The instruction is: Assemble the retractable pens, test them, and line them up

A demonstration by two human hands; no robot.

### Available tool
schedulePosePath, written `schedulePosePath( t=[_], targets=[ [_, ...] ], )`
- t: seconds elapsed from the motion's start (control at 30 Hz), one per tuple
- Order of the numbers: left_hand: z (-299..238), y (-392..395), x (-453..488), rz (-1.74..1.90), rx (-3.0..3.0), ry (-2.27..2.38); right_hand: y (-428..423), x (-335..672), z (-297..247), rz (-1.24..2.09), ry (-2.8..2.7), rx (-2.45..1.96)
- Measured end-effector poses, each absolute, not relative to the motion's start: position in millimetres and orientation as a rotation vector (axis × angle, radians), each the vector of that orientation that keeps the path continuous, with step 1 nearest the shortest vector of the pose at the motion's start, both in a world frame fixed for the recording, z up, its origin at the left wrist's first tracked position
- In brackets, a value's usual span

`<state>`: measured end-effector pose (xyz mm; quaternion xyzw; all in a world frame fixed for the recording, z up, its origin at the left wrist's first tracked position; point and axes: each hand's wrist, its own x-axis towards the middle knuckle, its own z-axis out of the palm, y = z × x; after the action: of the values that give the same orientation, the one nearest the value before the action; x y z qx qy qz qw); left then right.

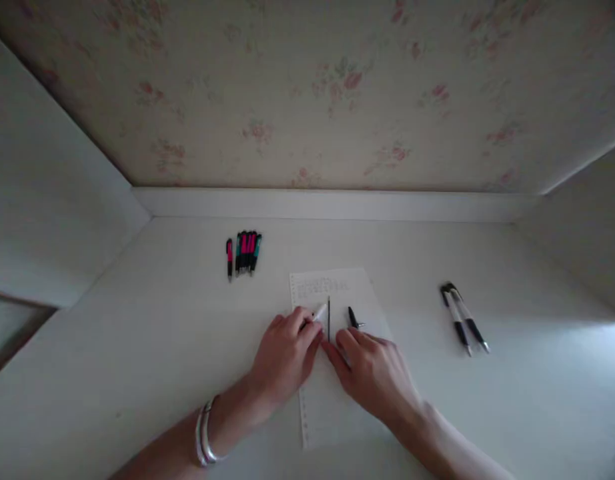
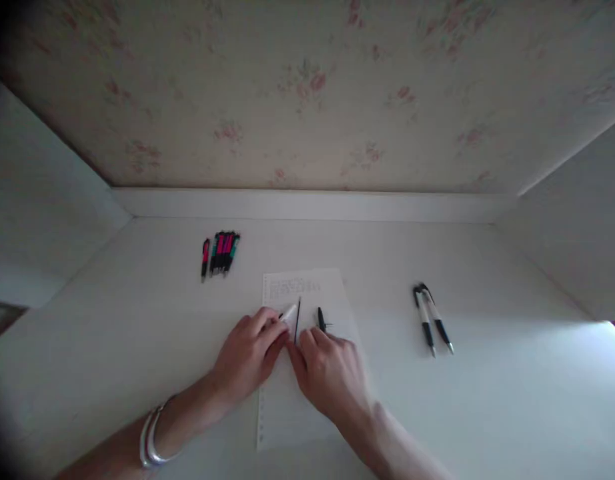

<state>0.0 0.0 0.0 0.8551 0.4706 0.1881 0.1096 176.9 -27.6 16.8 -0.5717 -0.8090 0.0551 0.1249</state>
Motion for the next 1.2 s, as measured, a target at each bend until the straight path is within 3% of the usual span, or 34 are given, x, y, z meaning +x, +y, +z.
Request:
schedulePosePath(
  t=[0.4, 0.83, 1.07, 1.2],
  targets=[
    [-5.3, 3.0, 3.4, 0.874, 2.259, 1.344, -10.0, 163.5, 32.0, 0.164, -2.643, -1.825],
    [-4.0, 5.2, 7.2, 0.829, 2.268, 1.339, 0.4, 163.2, 42.2, 0.251, -2.517, -2.034],
    [-3.3, 6.3, 9.0, 0.832, 2.276, 1.334, 7.3, 164.3, 38.2, 0.269, -2.637, -1.921],
    [-3.2, 6.7, 10.3, 0.893, 2.249, 1.335, 10.8, 172.0, 36.7, 0.337, -2.416, -1.961]
  ],
)
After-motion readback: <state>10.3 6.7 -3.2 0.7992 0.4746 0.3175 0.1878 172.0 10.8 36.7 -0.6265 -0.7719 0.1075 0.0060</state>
